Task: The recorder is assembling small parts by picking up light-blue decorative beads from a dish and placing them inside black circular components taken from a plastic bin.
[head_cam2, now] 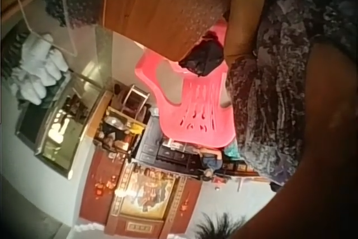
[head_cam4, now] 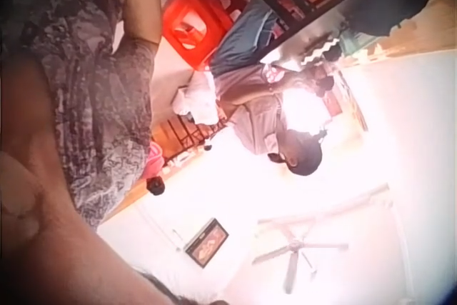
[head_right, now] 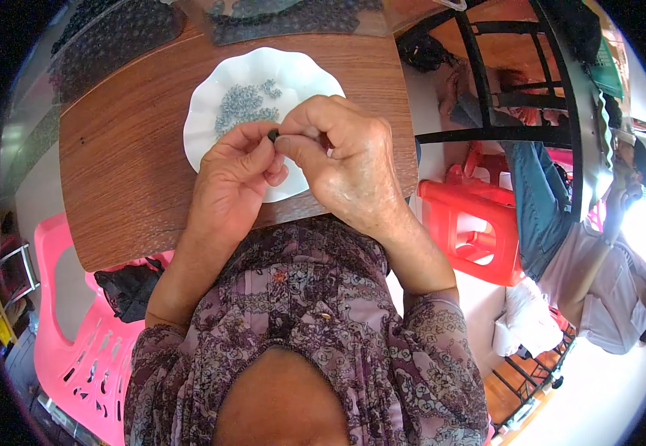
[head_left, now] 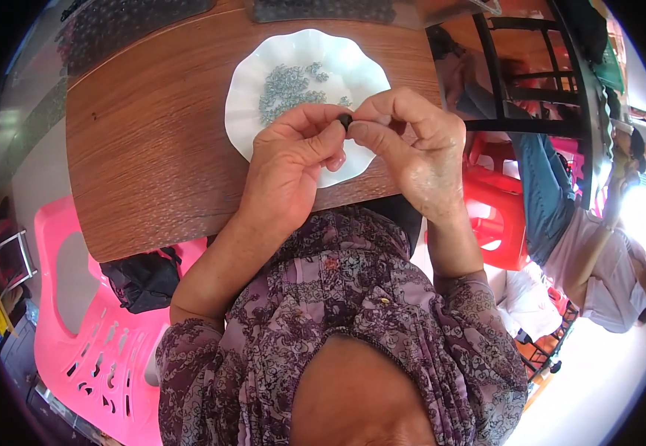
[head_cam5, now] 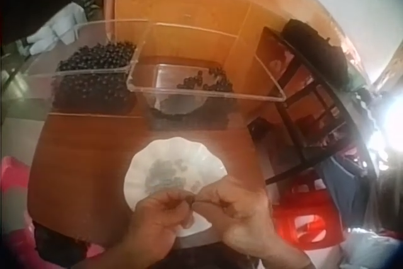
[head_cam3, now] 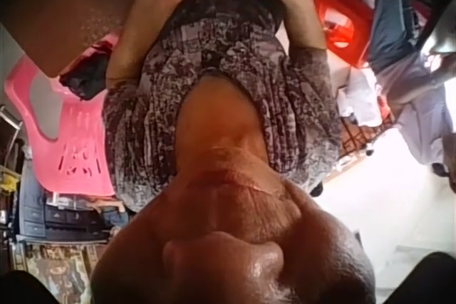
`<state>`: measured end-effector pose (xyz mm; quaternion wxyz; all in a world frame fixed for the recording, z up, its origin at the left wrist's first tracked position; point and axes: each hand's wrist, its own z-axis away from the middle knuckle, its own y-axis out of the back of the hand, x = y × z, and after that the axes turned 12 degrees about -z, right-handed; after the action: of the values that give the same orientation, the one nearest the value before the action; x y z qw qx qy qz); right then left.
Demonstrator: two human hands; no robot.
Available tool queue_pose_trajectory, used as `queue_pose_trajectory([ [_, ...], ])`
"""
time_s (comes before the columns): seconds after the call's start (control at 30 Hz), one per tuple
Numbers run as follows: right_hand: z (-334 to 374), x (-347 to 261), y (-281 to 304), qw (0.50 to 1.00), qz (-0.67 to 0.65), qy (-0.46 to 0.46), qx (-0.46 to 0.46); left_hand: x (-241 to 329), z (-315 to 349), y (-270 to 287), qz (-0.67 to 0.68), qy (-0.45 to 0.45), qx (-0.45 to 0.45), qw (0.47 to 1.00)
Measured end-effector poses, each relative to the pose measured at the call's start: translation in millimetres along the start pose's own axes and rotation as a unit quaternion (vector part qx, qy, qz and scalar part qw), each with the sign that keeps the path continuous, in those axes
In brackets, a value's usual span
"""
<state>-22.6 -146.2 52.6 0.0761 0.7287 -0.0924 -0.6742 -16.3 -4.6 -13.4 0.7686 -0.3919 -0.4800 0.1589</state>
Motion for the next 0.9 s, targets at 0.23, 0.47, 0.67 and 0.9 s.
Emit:
queue_pose_trajectory([
  [0.23, -3, 3, -2, 0.979, 0.120, 0.166, -0.012, -2, 1, 1, -0.005, -0.004, 0.010, 1.000],
  [0.47, 4, 16, -10, 0.884, 0.308, 0.351, -0.007, 4, -3, -5, 0.038, 0.026, 0.028, 0.999],
  [0.67, 6, 18, -1, 0.944, 0.200, 0.262, 0.026, 1, -7, 2, 0.042, 0.035, -0.001, 0.999],
  [0.9, 9, 25, -7, 0.927, 0.197, 0.318, 0.025, 6, -13, -9, 0.049, 0.021, 0.014, 0.998],
])
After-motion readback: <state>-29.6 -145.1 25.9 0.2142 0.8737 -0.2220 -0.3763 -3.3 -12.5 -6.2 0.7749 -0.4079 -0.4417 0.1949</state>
